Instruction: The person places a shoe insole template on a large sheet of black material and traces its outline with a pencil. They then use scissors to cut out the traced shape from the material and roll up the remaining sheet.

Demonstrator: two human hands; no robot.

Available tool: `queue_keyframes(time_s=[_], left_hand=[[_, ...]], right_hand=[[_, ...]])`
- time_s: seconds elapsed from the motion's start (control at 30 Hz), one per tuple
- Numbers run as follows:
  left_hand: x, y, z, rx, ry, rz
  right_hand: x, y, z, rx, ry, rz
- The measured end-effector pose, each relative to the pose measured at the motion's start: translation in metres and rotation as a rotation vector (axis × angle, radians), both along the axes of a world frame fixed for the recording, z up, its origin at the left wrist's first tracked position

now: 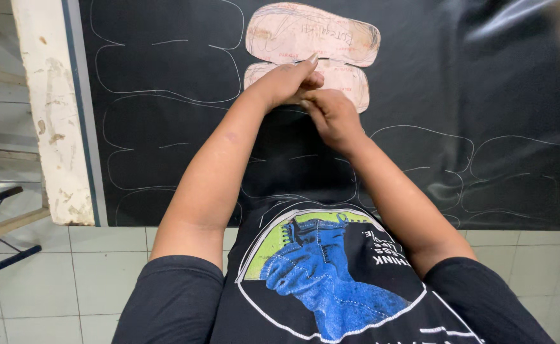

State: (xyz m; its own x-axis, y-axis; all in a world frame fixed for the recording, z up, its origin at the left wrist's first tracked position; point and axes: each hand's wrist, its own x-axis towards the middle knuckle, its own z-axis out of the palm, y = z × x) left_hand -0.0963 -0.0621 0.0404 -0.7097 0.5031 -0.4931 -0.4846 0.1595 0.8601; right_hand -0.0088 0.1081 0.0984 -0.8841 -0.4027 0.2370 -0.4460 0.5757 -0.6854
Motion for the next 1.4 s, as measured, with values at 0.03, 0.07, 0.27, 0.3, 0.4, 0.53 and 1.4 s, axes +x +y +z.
queue_keyframes(time_s=[0.03,0.07,0.27,0.3,0.4,0.53,1.4], left_hand=[[0.002,-0.002,-0.003,-0.039,0.027,0.0],[0.003,-0.004,-0.005,-0.077,0.056,0.0],[0.035,0.0,-0.008,0.018,0.723,0.05],[0.043,0.001,-0.004,-0.069,0.823,0.055],[0.063,0.002,0.014,-0.267,1.043,0.071],[0.071,0.003,0.038,-0.351,1.086,0.085],[0.085,0.006,0.018,-0.676,1.337,0.015]], right_hand=[[-0.001,-0.004,0.0,-0.033,-0.057,0.022],[-0.002,-0.005,0.0,-0.037,-0.088,0.019],[-0.017,0.026,0.011,-0.061,-0.075,-0.311],[-0.025,0.032,0.012,-0.084,-0.081,-0.341],[-0.048,0.033,0.009,-0.222,-0.192,-0.28],[-0.064,0.016,0.002,-0.311,-0.371,-0.217],[-0.015,0.074,-0.006,-0.114,-0.514,-0.786]])
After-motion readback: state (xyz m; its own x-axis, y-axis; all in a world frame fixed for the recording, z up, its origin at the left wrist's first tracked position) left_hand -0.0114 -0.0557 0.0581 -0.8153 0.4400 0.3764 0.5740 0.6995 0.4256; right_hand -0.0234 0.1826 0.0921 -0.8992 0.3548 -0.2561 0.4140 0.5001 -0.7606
